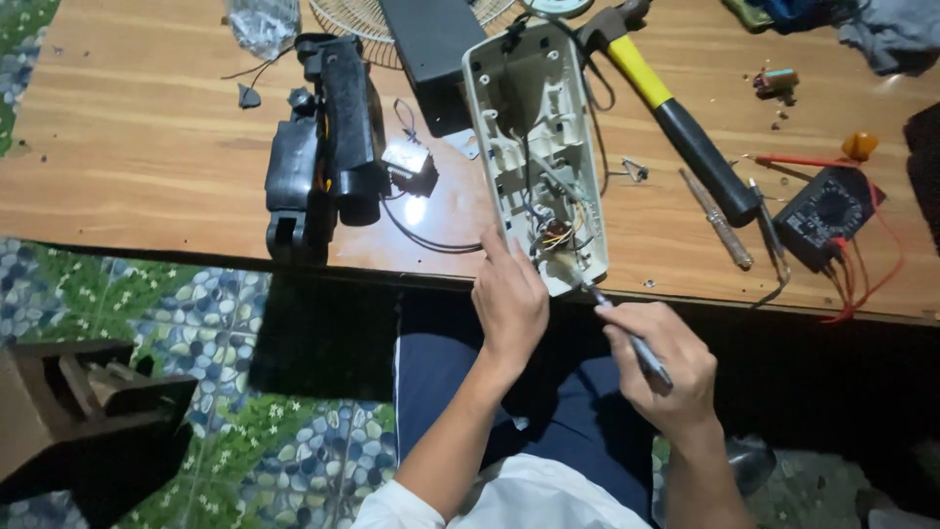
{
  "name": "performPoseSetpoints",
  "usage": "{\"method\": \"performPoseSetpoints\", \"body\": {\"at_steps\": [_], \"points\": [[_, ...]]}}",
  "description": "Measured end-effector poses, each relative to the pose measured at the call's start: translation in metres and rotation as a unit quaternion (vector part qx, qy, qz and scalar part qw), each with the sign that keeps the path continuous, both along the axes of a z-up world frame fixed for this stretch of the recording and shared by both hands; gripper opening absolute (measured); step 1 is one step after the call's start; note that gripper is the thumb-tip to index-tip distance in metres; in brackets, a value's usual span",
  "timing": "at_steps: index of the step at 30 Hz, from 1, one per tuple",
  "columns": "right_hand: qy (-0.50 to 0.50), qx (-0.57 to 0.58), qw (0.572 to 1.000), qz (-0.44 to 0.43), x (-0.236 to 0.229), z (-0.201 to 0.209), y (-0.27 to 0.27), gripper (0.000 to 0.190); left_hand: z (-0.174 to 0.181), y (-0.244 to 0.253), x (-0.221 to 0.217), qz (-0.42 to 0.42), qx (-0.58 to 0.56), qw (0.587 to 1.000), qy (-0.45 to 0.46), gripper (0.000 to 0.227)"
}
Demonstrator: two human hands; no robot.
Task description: The person is inspecting and testing the internal electrical components of an appliance using a screwdriver and a multimeter.
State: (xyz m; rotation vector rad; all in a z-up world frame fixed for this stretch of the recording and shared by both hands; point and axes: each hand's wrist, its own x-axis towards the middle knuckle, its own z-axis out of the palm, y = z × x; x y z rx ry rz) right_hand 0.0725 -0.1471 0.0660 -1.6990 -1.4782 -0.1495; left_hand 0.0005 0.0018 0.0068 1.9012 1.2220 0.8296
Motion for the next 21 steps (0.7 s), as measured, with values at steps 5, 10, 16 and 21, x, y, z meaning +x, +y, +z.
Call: {"method": "performPoseSetpoints", "body": {"at_steps": [5, 10, 16, 21], "points": [[0.016, -0.017, 1.000, 0.018, 0.002, 0.000, -0.001, 0.015, 0.001, 0.000, 0.000, 0.004, 0.014, 1.000, -0.007, 0.029], [-0.020, 0.004, 0.999, -0.030, 0.007, -0.004, -0.003, 0.015, 0.005, 0.000, 0.000, -0.004, -0.007, 1.000, -0.002, 0.031], [0.066, 0.002, 0.998, 0.023, 0.004, -0.005, -0.005, 0.016, 0.009, -0.003, -0.002, 0.002, 0.046, 0.998, 0.040, 0.031], [0.071, 0.011, 0.997, 0.011, 0.003, -0.009, -0.007, 0.016, 0.015, -0.006, -0.002, 0.029, 0.091, 0.991, 0.092, 0.033]]}}
